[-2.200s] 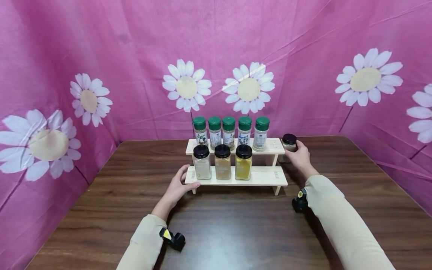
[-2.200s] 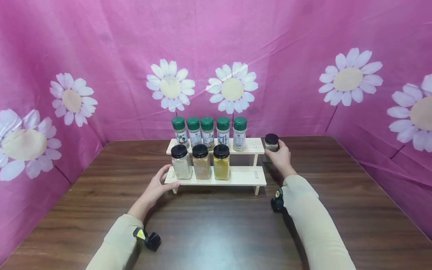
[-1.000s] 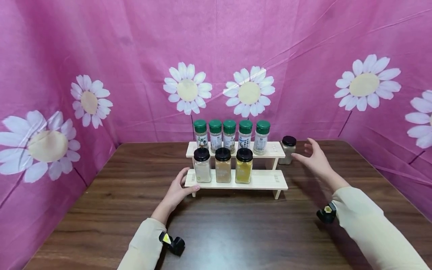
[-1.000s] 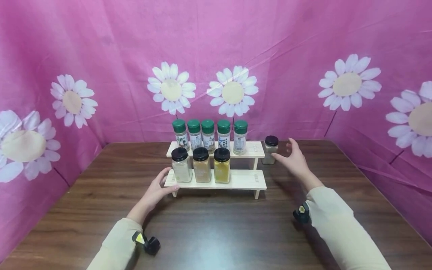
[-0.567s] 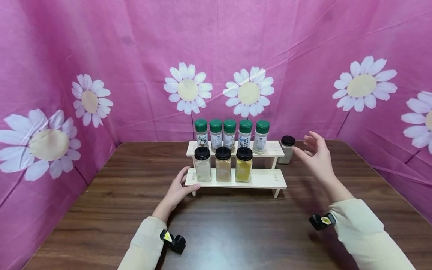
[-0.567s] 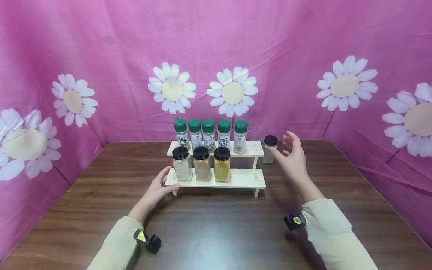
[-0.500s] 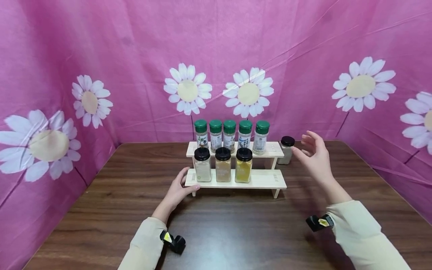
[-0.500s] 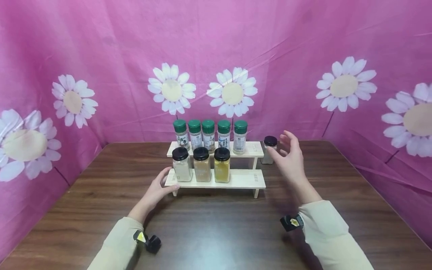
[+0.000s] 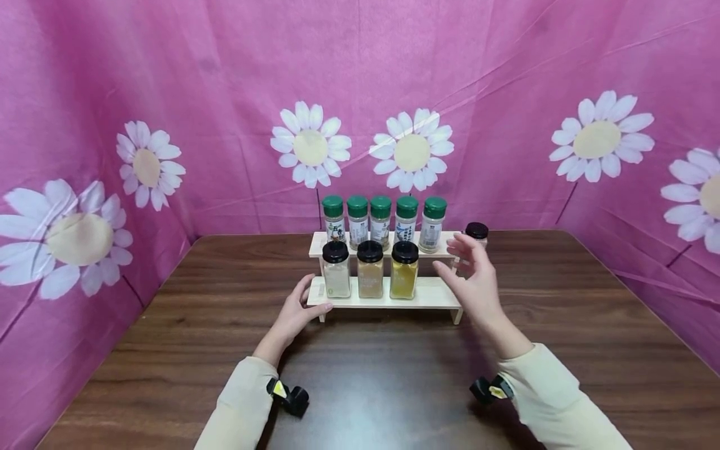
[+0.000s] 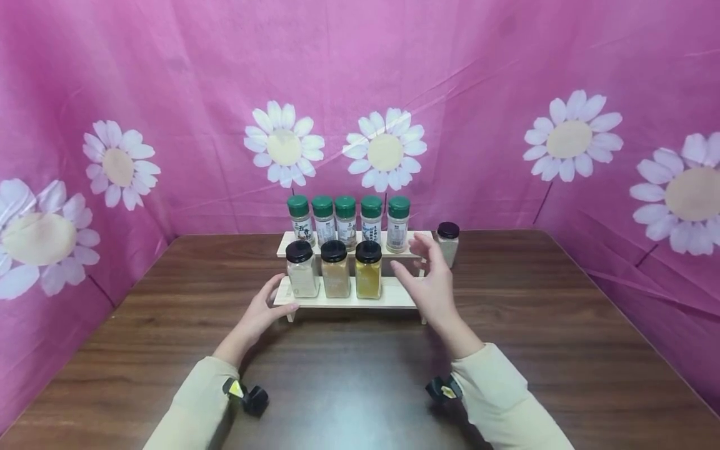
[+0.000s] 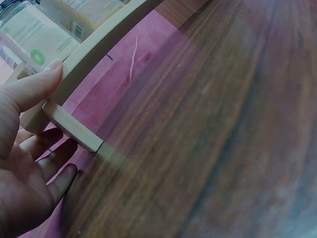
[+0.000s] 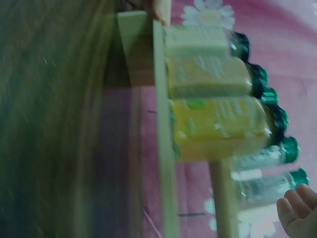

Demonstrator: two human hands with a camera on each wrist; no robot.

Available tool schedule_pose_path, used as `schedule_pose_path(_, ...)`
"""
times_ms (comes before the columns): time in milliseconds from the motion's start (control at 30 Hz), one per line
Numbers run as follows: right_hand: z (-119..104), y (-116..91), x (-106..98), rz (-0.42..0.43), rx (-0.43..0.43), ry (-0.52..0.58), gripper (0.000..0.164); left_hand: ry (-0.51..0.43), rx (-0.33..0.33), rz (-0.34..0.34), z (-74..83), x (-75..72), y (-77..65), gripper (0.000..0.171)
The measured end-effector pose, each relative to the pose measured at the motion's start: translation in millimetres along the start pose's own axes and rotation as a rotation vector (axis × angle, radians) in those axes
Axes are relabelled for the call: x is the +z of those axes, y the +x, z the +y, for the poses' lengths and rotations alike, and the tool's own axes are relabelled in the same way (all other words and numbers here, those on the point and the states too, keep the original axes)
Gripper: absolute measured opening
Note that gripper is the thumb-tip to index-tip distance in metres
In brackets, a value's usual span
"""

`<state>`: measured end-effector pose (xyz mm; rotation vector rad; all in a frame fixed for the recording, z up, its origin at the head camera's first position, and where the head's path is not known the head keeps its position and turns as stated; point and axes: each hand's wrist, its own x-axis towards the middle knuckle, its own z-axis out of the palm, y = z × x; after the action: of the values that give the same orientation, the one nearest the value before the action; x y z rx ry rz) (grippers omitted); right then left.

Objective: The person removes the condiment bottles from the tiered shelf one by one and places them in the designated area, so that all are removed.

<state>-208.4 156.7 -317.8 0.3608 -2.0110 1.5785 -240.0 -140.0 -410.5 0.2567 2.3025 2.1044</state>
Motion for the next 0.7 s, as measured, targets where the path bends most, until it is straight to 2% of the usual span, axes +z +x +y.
schedule_pose_path(167,10,-2,16,-0.100,0.084,-0.020,0.053,-0.009,-0.021,-0.008,11.8,2.0,-2.7,0.074)
schedule_pose_path(333,16,-2,29,-0.159,0.143,-0.050,0.055,0.003,-0.007,-0.008,20.8,6.5,-5.3,0.073)
schedule_pose_path(533,21,-4,43,-0.144,0.172,-0.072,0.057,-0.014,-0.003,-0.005,6.8,3.4,0.0,0.075)
schedule_pose_path(700,23,-8,53,-0.101,0.175,-0.081,0.058,0.016,0.004,0.005,-1.5,1.3,0.7,0.076)
